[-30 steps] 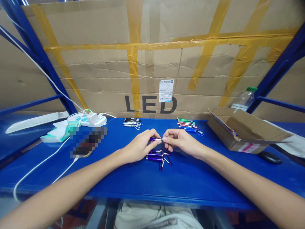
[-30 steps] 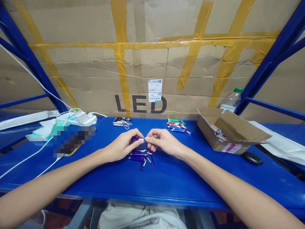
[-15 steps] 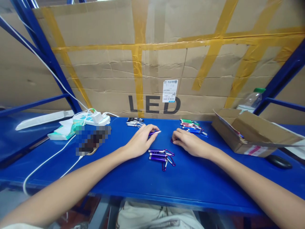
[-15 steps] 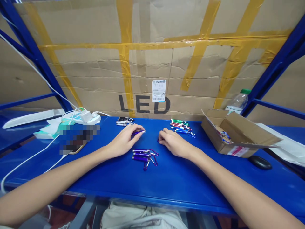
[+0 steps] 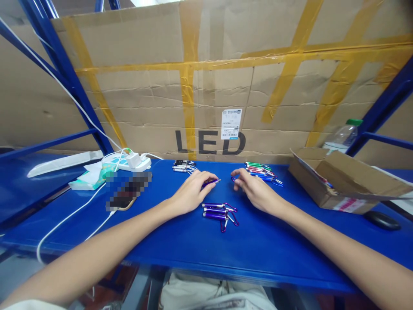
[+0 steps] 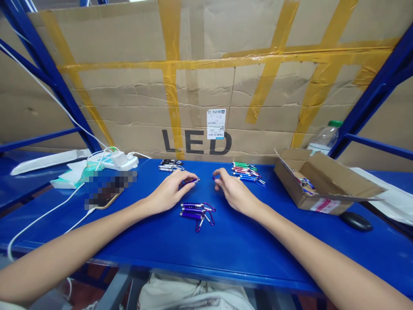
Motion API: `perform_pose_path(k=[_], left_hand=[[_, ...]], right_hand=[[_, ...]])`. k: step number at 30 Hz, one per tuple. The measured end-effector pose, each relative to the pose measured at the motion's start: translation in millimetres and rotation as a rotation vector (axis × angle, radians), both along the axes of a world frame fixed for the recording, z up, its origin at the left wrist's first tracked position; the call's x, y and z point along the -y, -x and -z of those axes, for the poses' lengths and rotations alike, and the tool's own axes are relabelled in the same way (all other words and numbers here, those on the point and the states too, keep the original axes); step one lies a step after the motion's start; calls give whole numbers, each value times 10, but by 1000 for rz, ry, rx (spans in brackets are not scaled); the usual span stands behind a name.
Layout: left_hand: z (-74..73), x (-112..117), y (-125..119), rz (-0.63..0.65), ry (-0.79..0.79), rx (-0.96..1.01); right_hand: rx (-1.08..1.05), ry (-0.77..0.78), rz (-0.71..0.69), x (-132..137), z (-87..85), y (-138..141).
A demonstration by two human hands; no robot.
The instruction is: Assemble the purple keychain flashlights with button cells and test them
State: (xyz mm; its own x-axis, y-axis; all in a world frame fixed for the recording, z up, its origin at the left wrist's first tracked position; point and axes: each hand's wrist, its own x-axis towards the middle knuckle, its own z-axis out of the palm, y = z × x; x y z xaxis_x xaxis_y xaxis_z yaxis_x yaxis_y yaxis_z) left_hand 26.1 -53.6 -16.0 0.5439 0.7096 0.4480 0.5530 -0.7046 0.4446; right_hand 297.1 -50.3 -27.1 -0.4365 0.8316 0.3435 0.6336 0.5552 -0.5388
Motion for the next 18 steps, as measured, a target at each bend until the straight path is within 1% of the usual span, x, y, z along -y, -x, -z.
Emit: perform_pose_path(k=[6, 9, 13, 18], left_hand=[[1, 2, -1, 21, -7, -2], [-3, 4, 2, 42, -12, -4], [-10, 16, 6, 80, -25, -25], [-11, 24, 16, 115, -46, -44]], right_hand=[[-144, 114, -69, 52, -45, 66], [-178, 134, -80, 92, -81, 90], [-189, 114, -77, 104, -103, 84], [-131, 27, -83, 95, -113, 58]])
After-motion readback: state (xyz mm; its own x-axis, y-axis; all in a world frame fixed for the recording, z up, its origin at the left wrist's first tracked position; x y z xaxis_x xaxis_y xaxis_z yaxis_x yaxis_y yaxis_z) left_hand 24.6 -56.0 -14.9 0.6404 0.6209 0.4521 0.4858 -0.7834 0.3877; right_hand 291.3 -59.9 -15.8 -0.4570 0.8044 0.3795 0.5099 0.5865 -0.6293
